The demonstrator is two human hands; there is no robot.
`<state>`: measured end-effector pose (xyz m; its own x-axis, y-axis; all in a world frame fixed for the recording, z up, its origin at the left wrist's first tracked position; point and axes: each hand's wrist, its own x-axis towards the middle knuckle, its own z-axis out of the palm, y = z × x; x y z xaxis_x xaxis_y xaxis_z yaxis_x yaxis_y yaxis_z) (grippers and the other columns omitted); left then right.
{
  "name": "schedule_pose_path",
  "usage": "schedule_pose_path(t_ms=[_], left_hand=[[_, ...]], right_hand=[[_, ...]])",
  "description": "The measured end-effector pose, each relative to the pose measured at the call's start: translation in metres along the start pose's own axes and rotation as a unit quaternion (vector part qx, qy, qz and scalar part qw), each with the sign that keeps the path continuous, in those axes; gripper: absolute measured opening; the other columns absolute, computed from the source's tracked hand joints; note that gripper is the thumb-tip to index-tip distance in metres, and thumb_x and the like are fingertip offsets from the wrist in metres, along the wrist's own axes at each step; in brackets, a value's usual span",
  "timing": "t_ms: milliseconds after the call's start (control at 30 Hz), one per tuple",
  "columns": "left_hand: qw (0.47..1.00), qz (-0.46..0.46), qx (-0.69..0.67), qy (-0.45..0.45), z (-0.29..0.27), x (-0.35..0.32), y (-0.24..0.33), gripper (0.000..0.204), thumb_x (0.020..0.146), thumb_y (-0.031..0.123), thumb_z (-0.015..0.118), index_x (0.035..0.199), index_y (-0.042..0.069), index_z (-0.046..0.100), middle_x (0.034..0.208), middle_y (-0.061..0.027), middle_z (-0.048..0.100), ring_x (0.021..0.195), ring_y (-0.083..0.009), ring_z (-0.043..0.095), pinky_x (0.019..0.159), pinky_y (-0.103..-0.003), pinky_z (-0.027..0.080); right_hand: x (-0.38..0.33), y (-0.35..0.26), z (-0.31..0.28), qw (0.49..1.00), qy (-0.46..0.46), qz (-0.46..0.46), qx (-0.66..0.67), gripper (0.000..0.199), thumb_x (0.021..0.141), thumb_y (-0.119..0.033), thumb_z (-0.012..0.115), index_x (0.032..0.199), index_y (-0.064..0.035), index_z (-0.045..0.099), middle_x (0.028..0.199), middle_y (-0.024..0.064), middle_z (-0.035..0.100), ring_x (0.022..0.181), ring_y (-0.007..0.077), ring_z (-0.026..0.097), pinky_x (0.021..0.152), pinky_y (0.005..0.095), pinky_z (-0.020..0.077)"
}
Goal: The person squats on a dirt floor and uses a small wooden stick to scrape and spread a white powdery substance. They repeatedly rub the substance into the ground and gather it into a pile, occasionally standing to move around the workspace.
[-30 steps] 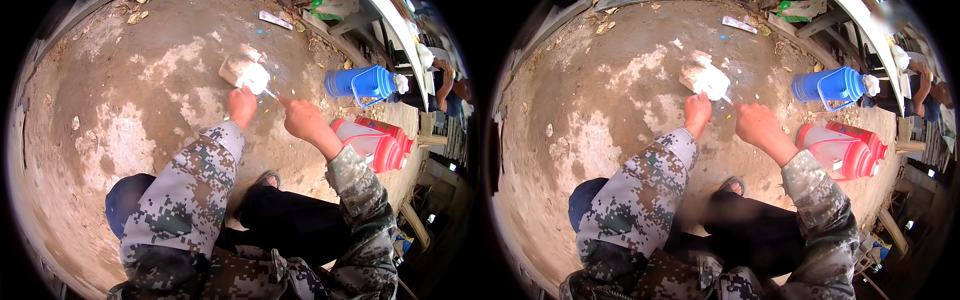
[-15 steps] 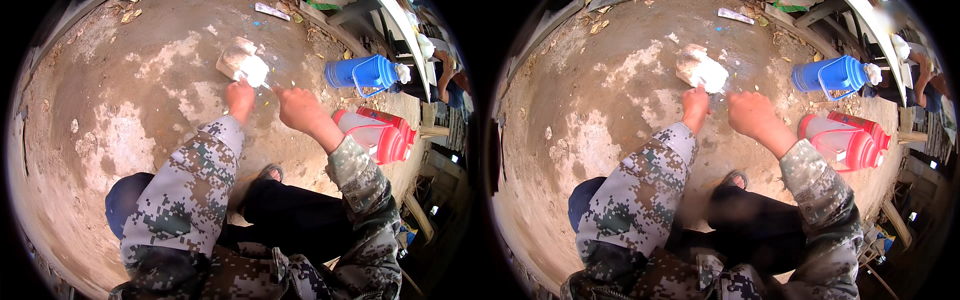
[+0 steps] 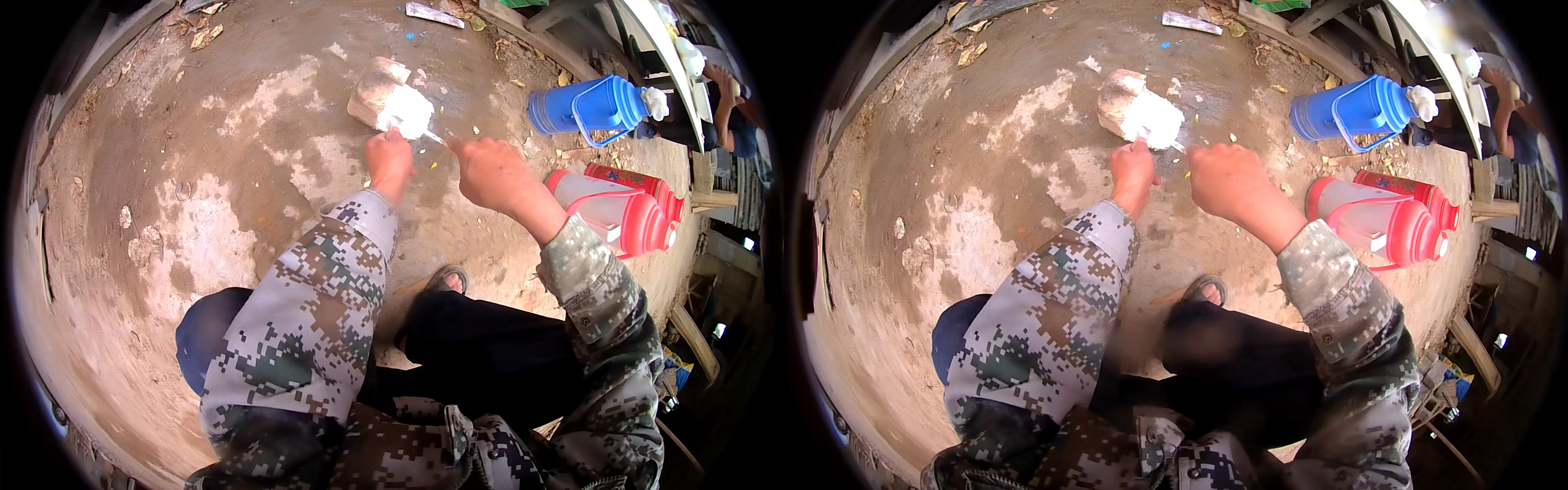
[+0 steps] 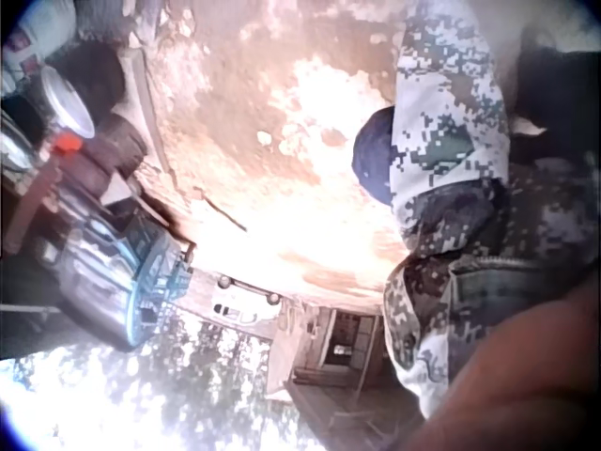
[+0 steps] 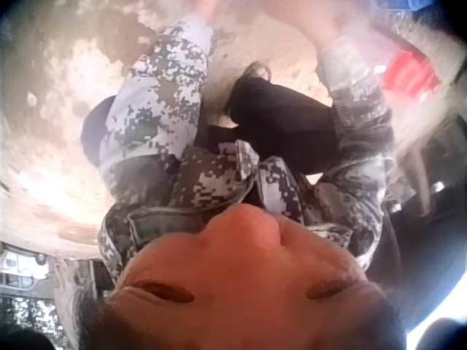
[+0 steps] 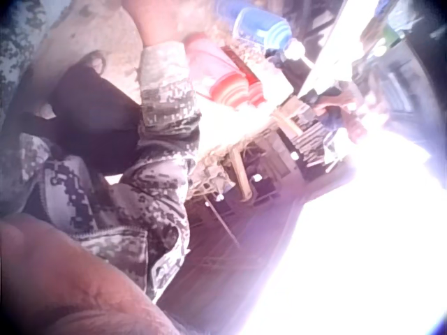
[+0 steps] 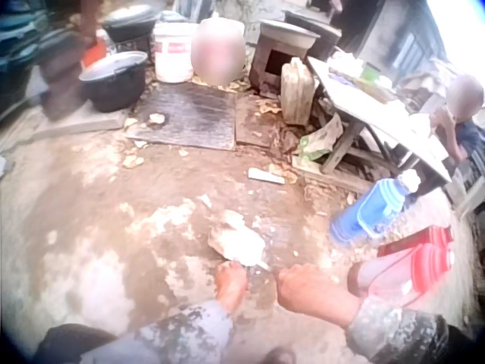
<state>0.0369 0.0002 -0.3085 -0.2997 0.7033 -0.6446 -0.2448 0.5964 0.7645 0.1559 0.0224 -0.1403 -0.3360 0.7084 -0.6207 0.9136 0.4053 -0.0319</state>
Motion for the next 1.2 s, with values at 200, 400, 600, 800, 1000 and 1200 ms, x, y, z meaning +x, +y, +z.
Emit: schedule_pose_path(t_ms=[200, 400, 600, 800, 1000, 1200], left_hand=[[1.0, 0.023, 0.014, 0.006, 0.002, 0.006, -0.005, 0.048, 0.1, 0.028, 0.046, 0.076, -0.01, 0.062, 0.055, -0.0167, 0.059, 0.046, -0.03, 0.063, 0.046, -0.041, 0.05], [0.999, -0.004, 0.029, 0.027, -0.008, 0.012, -0.005, 0.048, 0.1, 0.029, 0.047, 0.077, -0.009, 0.063, 0.059, -0.0176, 0.061, 0.046, -0.0308, 0.063, 0.045, -0.041, 0.049], [1.0, 0.01, 0.018, 0.0, 0.0, 0.006, -0.003, 0.046, 0.099, 0.026, 0.046, 0.076, -0.009, 0.063, 0.063, -0.0196, 0.063, 0.048, -0.0317, 0.065, 0.047, -0.039, 0.053], [0.999, 0.014, 0.043, -0.006, -0.005, 0.003, -0.005, 0.045, 0.099, 0.025, 0.048, 0.076, -0.01, 0.062, 0.063, -0.0193, 0.062, 0.048, -0.032, 0.064, 0.046, -0.041, 0.053], [0.999, 0.025, 0.032, -0.003, -0.006, 0.002, -0.002, 0.045, 0.099, 0.027, 0.049, 0.078, -0.009, 0.063, 0.061, -0.0181, 0.062, 0.046, -0.031, 0.062, 0.045, -0.042, 0.051], [0.998, 0.044, 0.052, -0.012, -0.002, 0.006, -0.011, 0.045, 0.099, 0.026, 0.049, 0.076, -0.01, 0.062, 0.059, -0.0182, 0.061, 0.047, -0.0302, 0.063, 0.046, -0.041, 0.051]], right_hand=[[0.055, 0.006, 0.016, 0.999, 0.004, 0.05, 0.021, 0.03, 0.088, -0.012, 0.054, 0.114, -0.0039, 0.068, 0.106, 0.0213, 0.071, 0.104, 0.0375, 0.069, 0.089, 0.0458, 0.0552], [0.015, 0.012, -0.001, 0.999, 0.017, 0.016, 0.025, 0.04, 0.084, -0.007, 0.052, 0.123, -0.0058, 0.063, 0.103, 0.0235, 0.071, 0.096, 0.0397, 0.069, 0.087, 0.0479, 0.0547], [0.045, -0.011, 0.038, 0.999, 0.034, 0.004, -0.005, 0.044, 0.085, -0.008, 0.052, 0.129, -0.0079, 0.061, 0.1, 0.0227, 0.071, 0.094, 0.0393, 0.069, 0.084, 0.0485, 0.0549], [0.042, 0.017, 0.014, 0.997, 0.062, 0.02, 0.029, 0.043, 0.086, -0.008, 0.052, 0.128, -0.0072, 0.061, 0.093, 0.0223, 0.071, 0.092, 0.0387, 0.069, 0.083, 0.0478, 0.0551], [0.019, 0.002, 0.012, 0.998, 0.045, -0.016, -0.03, 0.046, 0.086, -0.009, 0.05, 0.131, -0.0079, 0.061, 0.089, 0.0219, 0.071, 0.09, 0.0388, 0.07, 0.082, 0.048, 0.0553], [0.055, 0.012, 0.027, 0.996, 0.08, 0.026, 0.011, 0.033, 0.088, -0.015, 0.054, 0.118, -0.01, 0.066, 0.099, 0.0199, 0.073, 0.096, 0.0374, 0.07, 0.085, 0.0464, 0.0557]])
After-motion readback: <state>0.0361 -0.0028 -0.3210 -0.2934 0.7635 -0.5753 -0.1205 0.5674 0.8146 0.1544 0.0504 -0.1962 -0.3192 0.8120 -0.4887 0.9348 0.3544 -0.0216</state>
